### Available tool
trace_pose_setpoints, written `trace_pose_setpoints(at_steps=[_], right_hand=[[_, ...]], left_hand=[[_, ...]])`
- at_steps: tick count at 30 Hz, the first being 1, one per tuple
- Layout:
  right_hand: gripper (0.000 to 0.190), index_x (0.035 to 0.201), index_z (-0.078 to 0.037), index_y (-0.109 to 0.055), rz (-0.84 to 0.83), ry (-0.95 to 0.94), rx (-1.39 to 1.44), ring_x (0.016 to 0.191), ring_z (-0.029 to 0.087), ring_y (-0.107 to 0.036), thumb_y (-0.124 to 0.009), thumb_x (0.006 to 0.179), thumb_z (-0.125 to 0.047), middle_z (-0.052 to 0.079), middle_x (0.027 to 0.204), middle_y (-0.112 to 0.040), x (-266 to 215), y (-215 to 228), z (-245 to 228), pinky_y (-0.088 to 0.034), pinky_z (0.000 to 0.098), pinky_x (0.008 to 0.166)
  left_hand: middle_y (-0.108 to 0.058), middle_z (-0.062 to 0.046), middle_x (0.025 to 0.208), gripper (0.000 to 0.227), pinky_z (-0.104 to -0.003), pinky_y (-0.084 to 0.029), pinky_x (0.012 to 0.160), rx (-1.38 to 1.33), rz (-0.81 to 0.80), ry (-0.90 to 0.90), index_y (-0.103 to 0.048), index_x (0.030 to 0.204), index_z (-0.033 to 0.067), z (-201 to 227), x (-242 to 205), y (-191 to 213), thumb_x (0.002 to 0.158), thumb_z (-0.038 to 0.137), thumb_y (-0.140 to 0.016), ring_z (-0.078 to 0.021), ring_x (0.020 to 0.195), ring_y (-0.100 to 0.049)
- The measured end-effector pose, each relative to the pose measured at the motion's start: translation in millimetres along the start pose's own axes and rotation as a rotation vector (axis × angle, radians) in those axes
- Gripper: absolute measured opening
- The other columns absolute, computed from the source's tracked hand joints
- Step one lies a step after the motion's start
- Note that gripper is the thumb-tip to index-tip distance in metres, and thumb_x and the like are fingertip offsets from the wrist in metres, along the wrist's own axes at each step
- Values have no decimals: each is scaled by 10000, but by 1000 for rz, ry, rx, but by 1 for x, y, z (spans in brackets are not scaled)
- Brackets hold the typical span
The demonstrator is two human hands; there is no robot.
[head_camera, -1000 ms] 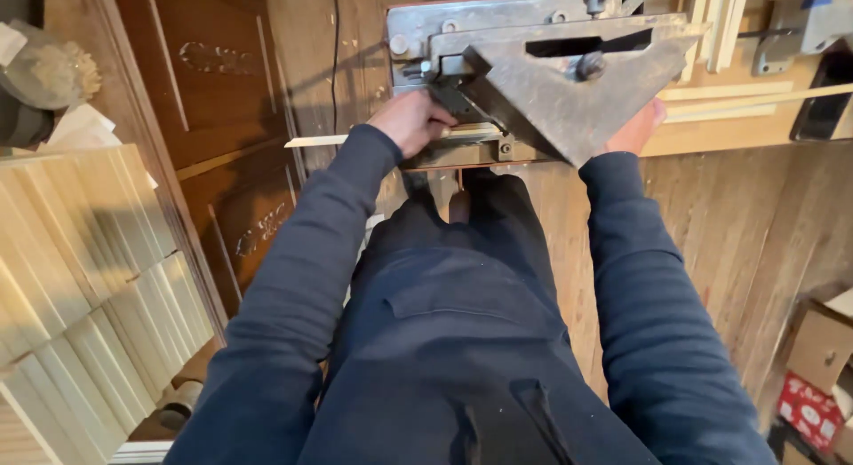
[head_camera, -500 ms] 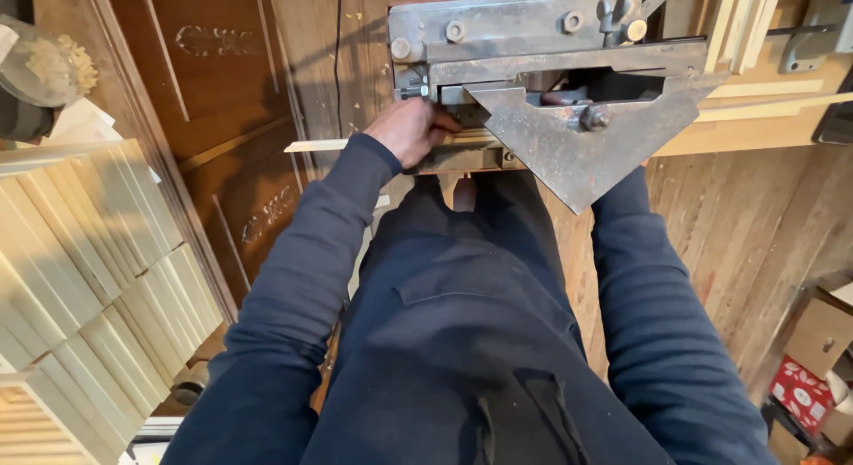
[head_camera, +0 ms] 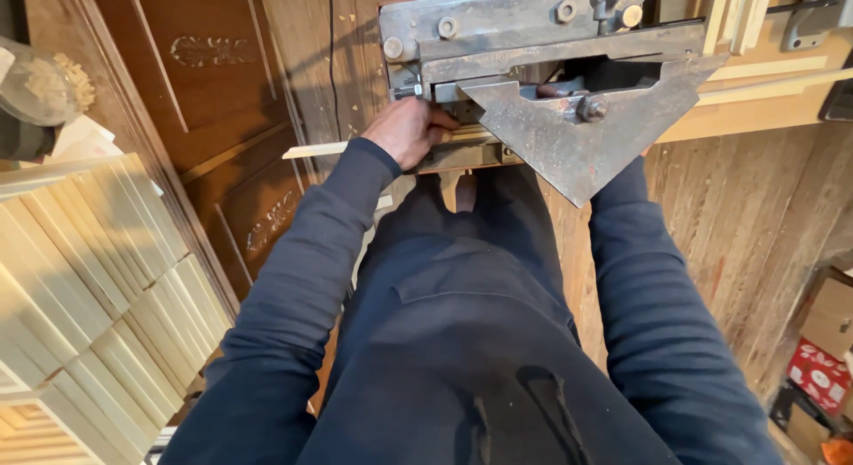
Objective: Cutting wood molding strips using a foot-operated mitre chopper machine.
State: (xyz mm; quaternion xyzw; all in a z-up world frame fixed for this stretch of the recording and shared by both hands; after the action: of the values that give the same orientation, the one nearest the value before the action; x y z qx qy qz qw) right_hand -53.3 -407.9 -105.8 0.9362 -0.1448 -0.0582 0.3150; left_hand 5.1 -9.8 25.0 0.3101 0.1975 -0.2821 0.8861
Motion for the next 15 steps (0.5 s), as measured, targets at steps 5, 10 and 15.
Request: trace_pose_setpoints(at_steps=[5,10,15], right_hand=[[285,1269,-3,-597,48,-23,11,1160,302,-566,-542,1073,-202,151,1227,-621,-31,2,9,-446,429,1068],[288,1263,4,-593,103,-43,24,1151,312,-570,-540,1067,-201,159,1219,-618,-53,3,14,-448,432,1062],[292,1256,11,-588,156,-47,36,1142,322,-573,-539,1062,-201,167,1211,-616,-1,-3,-8,-450,436,1056]], left_hand=[[-759,-177,1034,268,-437,-544,884,-13,-6,-66,-789,1114,112,-1,-2,0,870,151,-686,-368,975,-709],[-749,-195,1017,271,-440,-548,871,22,-2,-75,-782,1137,110,0,0,0,894,172,-679,-375,960,-710],[-745,-209,988,276,-452,-538,876,58,-36,-43,-787,1143,129,-4,4,-1,898,212,-690,-389,952,-698]])
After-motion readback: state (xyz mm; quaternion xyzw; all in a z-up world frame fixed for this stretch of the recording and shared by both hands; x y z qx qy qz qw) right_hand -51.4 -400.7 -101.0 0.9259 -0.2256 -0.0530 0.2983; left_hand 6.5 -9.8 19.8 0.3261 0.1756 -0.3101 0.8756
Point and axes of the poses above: each hand's wrist, its own x-axis towards the middle knuckle, its own y-axis out of the back of the hand, z = x × y, the point moved 1 cm from there along x, towards the middle knuckle
